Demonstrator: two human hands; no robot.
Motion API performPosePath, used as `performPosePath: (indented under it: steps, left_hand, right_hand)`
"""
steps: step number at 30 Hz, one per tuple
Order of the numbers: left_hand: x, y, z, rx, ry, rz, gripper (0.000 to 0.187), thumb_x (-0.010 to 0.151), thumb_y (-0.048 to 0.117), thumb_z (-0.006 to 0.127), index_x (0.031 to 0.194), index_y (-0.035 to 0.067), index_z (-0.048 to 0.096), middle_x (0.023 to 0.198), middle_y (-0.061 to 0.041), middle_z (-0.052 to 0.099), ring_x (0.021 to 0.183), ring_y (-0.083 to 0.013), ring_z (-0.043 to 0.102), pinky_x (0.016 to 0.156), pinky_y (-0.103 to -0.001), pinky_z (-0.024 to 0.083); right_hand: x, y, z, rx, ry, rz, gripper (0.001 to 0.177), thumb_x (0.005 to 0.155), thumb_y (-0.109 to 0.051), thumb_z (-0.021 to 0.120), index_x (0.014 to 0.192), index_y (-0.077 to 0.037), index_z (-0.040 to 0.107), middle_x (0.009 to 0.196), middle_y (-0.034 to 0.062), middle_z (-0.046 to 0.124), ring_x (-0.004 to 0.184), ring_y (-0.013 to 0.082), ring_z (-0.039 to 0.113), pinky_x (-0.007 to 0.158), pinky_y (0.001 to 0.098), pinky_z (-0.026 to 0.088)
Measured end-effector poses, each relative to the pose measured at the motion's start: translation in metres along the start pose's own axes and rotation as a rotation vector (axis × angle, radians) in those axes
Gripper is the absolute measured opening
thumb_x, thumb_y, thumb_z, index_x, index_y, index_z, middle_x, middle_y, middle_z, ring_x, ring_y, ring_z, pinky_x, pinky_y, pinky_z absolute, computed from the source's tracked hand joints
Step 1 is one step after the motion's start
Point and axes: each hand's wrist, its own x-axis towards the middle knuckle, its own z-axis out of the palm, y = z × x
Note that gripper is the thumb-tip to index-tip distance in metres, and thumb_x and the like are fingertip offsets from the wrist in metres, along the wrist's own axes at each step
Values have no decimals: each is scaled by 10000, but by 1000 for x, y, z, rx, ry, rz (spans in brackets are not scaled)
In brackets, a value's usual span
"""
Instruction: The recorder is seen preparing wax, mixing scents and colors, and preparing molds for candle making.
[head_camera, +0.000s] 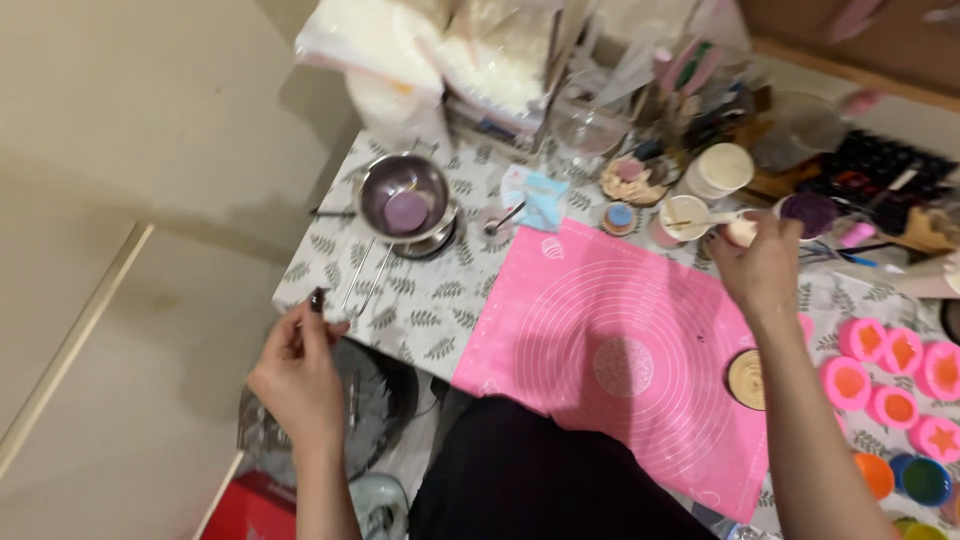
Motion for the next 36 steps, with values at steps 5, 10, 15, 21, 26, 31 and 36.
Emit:
performPosePath:
  steps: [5, 10, 15, 21, 26, 31, 36]
  left_hand:
    - [-29, -57, -48, 399, 84, 36, 259, 1087, 180, 542, 1020, 58, 760, 890, -107, 769, 874, -275, 644, 854, -433, 421]
    - [-53, -167, -71, 322, 9, -158, 391, 1115, 185, 407, 1138, 6, 754, 959, -94, 793, 981, -254, 662, 1008, -454, 387]
    - [-142, -511, -90, 22, 82, -678, 337, 1062, 289, 576, 967, -34, 598, 784, -97, 572, 666, -217, 521, 589, -348, 388]
    - [-168, -655, -192, 325, -104, -742, 378, 993, 298, 543, 1179, -31, 559, 1067, -198, 569, 937, -334, 536, 798, -430, 418]
    - [-113, -705, -199, 524, -231, -760, 575, 925, 309, 510, 1391, -28, 520, 1350, -299, 566, 1209, -451, 550, 1007, -513, 447]
    - [-38, -779, -183, 510, -364, -174, 664, 975, 302, 471, 1488, -118, 429, 1510, -371, 467, 1418, -489, 437, 1209, -455, 317]
    - [-9, -804, -170, 623, -667, -448, 656, 1031, 454, 402, 1526, 23, 411, 1504, -263, 492, 1357, -463, 476, 1128, -472, 356]
  right_hand:
    - [-79, -97, 24, 715, -377, 100, 319, 1084, -225, 475, 1188, 23, 646, 916, 202, 714, 855, 286, 732, 803, 385, 585]
    - [-142, -166, 56, 1097, -641, 209, 600, 1143, -377, 240, 1067, 45, 660, 771, 178, 717, 721, 239, 727, 726, 336, 599]
    - [-189, -209, 69, 1095, -862, 148, 595, 1107, -384, 237, 1148, 32, 661, 889, 155, 754, 776, 209, 722, 729, 322, 577]
    - [-282, -210, 153, 1031, -839, 316, 375, 1053, -230, 406, 1200, 17, 647, 929, 139, 740, 777, 187, 693, 723, 322, 577]
    - [-390, -303, 238, 730, -1097, 285, 345, 930, -257, 590, 1233, -102, 646, 929, 84, 756, 765, 187, 713, 691, 341, 599]
    - [-485, -355, 422, 585, -1050, 29, 365, 945, -349, 592, 1174, -95, 720, 1074, 203, 736, 993, 394, 703, 875, 453, 552]
    - [-540, -397, 537, 379, -826, -153, 374, 889, -198, 617, 1158, 60, 646, 1123, 300, 657, 974, 469, 659, 866, 517, 522]
